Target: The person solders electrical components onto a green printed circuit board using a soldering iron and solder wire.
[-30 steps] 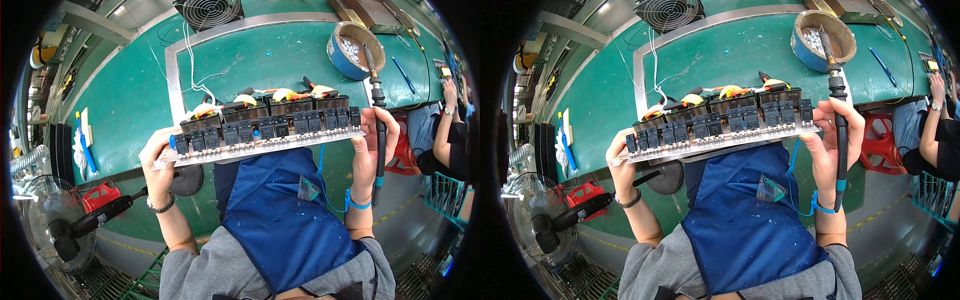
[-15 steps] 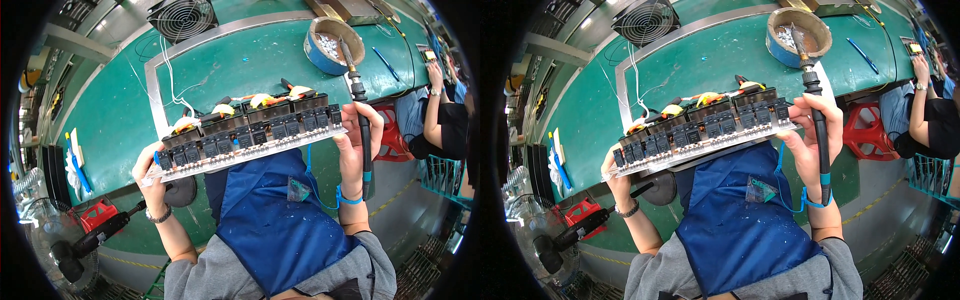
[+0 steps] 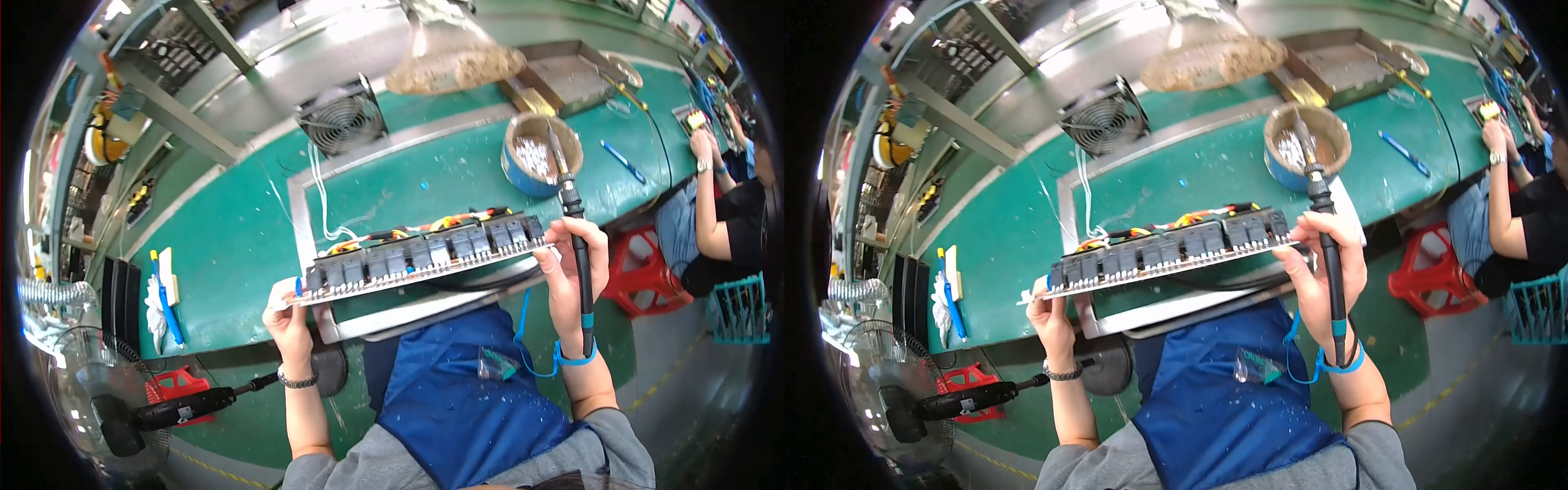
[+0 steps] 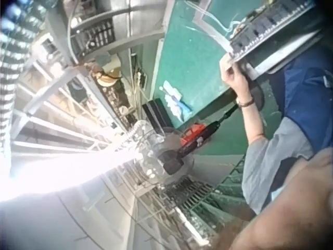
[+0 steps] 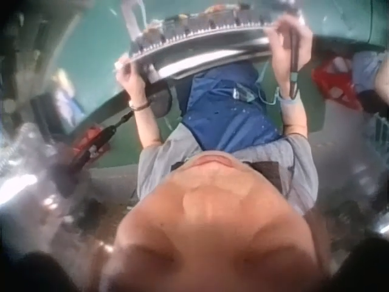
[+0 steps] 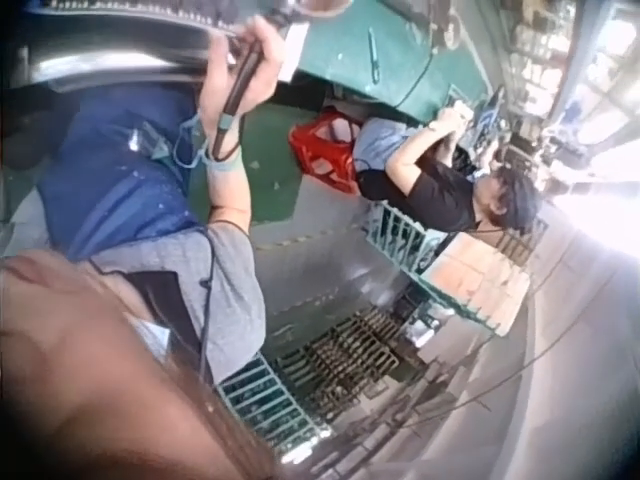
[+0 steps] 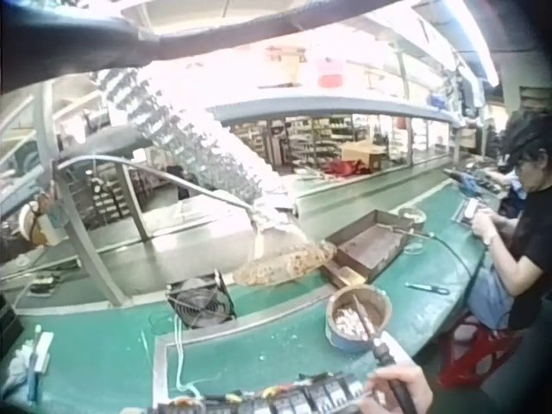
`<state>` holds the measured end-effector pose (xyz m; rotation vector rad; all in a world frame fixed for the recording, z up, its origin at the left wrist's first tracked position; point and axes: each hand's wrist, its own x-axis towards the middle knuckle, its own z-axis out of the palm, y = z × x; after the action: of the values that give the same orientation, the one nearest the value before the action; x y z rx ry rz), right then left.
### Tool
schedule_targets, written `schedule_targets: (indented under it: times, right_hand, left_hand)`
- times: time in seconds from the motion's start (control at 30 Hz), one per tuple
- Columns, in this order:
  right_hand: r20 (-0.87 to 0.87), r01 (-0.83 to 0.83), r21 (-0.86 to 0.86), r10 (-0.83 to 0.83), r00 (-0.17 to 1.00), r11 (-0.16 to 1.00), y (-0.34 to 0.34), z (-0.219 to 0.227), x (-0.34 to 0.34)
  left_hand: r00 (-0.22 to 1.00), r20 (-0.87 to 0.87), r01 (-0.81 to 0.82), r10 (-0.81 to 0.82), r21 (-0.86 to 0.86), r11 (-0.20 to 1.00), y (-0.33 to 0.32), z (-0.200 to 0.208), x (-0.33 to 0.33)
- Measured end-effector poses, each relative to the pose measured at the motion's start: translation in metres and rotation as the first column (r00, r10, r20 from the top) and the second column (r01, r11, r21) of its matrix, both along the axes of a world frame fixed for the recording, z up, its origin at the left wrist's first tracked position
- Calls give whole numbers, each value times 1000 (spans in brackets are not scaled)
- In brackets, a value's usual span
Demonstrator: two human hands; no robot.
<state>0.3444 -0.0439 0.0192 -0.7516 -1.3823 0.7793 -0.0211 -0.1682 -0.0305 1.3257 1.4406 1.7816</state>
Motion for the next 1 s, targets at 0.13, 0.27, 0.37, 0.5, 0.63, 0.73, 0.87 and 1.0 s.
schedule_targets:
  times: [0.13,0.27,0.37,0.5,0.63,0.73,0.87,1.0]
  right_hand:
    - [-41,47,-118,-52,998,992,13,17,-7]
    - [-52,-24,-231,13,999,973,8,28,-16]
    - [118,-72,-232,101,988,970,7,27,-27]
    - [225,6,-86,14,974,996,10,28,-19]
    - [17,30,-194,-27,999,981,8,24,-1]
    - [-18,49,-132,-51,999,990,8,26,9]
    - [-88,145,-15,-146,985,989,12,23,24]
    - [-186,297,11,-290,939,955,16,20,35]
  left_hand:
    - [999,46,3,-6,72,997,42,58,4]
    - [988,-146,46,-55,-64,997,65,157,-5]
    - [915,-399,49,-63,-44,998,88,229,7]
    - [432,-901,67,-48,-21,998,104,290,57]
    - [121,-989,60,82,90,994,139,280,85]
    - [14,-987,84,160,161,983,154,267,112]
    - [36,-998,364,59,68,929,167,243,174]
    - [-215,-976,413,14,-78,907,177,197,242]
